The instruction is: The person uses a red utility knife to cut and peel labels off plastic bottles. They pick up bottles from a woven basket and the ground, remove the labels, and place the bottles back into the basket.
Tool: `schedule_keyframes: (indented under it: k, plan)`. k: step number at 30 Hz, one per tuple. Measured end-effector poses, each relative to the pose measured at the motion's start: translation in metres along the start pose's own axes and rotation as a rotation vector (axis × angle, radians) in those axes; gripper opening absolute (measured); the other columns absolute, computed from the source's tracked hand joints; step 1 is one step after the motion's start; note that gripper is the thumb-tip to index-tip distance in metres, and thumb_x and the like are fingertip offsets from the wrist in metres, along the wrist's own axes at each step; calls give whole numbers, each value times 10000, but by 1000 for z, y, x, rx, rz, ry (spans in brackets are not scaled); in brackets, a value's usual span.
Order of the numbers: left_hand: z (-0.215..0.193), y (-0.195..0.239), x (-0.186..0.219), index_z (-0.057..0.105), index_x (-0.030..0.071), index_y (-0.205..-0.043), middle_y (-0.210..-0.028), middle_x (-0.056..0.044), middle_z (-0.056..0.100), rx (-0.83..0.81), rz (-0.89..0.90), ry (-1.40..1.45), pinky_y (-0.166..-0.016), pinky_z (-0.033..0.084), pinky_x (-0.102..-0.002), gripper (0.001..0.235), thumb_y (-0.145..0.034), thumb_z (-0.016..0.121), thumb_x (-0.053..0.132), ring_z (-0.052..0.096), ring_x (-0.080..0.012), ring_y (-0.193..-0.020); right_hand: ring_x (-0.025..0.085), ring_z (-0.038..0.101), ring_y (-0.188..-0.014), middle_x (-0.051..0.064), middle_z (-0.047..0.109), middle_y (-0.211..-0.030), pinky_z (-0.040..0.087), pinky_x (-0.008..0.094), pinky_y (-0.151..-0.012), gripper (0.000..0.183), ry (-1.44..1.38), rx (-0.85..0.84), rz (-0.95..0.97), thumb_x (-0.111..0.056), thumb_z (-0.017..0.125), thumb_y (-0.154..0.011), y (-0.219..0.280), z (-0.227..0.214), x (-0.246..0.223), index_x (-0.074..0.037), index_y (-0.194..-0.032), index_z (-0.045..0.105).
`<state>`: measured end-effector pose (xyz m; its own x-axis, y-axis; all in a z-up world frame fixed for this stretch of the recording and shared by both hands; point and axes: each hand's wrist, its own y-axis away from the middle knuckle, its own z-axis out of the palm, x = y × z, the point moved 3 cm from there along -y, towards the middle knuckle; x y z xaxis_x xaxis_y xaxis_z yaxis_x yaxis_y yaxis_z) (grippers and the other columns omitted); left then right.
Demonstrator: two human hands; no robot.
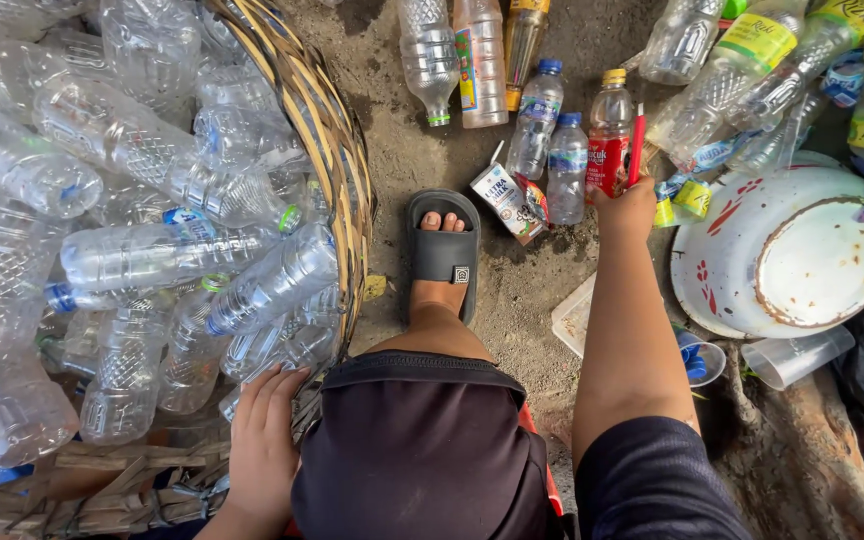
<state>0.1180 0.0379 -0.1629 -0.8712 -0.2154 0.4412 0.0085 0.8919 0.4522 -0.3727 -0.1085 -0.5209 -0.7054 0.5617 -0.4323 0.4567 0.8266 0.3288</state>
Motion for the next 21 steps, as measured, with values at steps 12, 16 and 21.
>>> schedule_keyframes:
  k: [12,16,21]
  plan:
    - [-2,-4,0,548,35,-1362,-1346,-125,601,73,67,1,-1177,341,-511,559,-883,571,322,499,-357,-1361,205,768,-745,91,669,-821,585,202,-623,224,-990,-269,471,-112,759,-948,45,-58,-50,-34,-965,551]
    - [-2,-4,0,519,-2,-1381,-1343,-179,586,162,137,-39,-1163,361,-512,558,-893,581,261,503,-399,-1343,192,677,-773,113,654,-902,604,271,-706,209,-1265,-309,476,-128,714,-966,85,-103,-67,8,-1072,595]
    - [19,2,-23,484,127,-1500,-1375,-135,556,262,60,-90,-1162,299,-653,647,-960,516,480,483,-386,-1365,292,756,-824,216,703,-1029,692,384,-733,392,-1476,-205,525,-215,818,-899,132,-177,-109,23,-1125,604]
